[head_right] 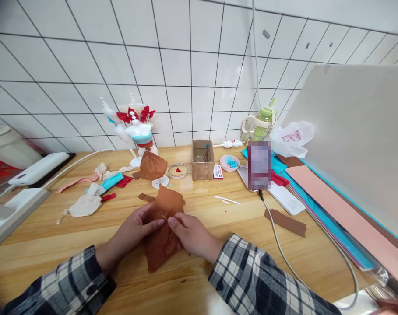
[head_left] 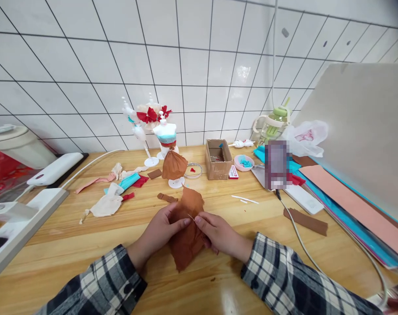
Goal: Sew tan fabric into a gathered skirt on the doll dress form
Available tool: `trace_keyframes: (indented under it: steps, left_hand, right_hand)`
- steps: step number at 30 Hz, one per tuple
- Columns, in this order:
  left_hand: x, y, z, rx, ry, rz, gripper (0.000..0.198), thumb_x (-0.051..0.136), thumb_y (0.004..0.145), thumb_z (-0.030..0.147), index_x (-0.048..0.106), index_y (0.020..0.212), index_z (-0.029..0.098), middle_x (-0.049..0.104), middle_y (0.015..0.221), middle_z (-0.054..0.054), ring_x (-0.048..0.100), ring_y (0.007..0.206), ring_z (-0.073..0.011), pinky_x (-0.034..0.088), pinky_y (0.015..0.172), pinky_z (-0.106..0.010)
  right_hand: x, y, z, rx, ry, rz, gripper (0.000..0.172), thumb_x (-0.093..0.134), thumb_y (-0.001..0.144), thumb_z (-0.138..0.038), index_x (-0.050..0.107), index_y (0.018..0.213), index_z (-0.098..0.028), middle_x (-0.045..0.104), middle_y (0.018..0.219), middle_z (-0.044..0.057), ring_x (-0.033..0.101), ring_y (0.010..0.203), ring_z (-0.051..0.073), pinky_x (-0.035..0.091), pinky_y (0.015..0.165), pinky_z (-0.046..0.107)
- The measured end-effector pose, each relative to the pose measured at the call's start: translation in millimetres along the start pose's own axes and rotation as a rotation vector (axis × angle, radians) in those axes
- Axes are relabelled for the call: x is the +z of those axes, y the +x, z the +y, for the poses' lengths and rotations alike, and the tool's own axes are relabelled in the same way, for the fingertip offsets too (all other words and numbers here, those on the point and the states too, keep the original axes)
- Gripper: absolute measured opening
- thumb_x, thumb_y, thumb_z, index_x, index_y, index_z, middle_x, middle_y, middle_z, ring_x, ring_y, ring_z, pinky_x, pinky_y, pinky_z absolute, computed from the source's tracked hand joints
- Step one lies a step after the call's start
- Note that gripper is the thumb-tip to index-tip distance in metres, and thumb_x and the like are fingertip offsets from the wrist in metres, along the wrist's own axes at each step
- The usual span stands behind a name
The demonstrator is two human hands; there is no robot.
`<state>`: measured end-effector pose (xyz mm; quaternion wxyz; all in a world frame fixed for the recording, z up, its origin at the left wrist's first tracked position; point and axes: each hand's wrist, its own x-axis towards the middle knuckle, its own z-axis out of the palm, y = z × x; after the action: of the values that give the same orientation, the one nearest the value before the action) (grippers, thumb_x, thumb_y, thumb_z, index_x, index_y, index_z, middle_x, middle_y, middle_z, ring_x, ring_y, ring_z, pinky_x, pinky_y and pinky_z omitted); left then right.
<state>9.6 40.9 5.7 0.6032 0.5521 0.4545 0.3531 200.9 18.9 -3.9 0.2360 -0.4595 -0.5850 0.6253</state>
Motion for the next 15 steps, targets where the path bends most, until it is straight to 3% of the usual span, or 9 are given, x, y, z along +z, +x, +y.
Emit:
trace_keyframes:
  steps: [8,15]
  left_hand:
    - [-2.7,-1.1,-2.1,0.014,0.016,-0.033,0.041,0.074,0.071,0.035,0.065,0.107,0.018,0.071,0.111,-0.008,0.063,0.103,-0.0294,0.049,0.091,-0.039]
    - [-0.9,-0.1,-1.9,-0.018,-0.099,-0.009,0.047,0.077,0.068,0.035,0.064,0.109,0.019,0.068,0.117,-0.008,0.061,0.109,-0.0307,0.047,0.095,-0.042]
  right_hand:
    - [1.0,1.9,1.9,-0.088,0.011,0.026,0.050,0.033,0.089,-0.067,0.043,0.074,-0.020,0.042,0.049,-0.007,0.039,0.042,0.007,0.030,0.042,0.020]
    - [1.8,2.1,-3.7,-0.064,0.092,-0.006,0.052,0.038,0.084,-0.072,0.041,0.071,-0.022,0.040,0.047,-0.008,0.035,0.040,0.007,0.026,0.039,0.021]
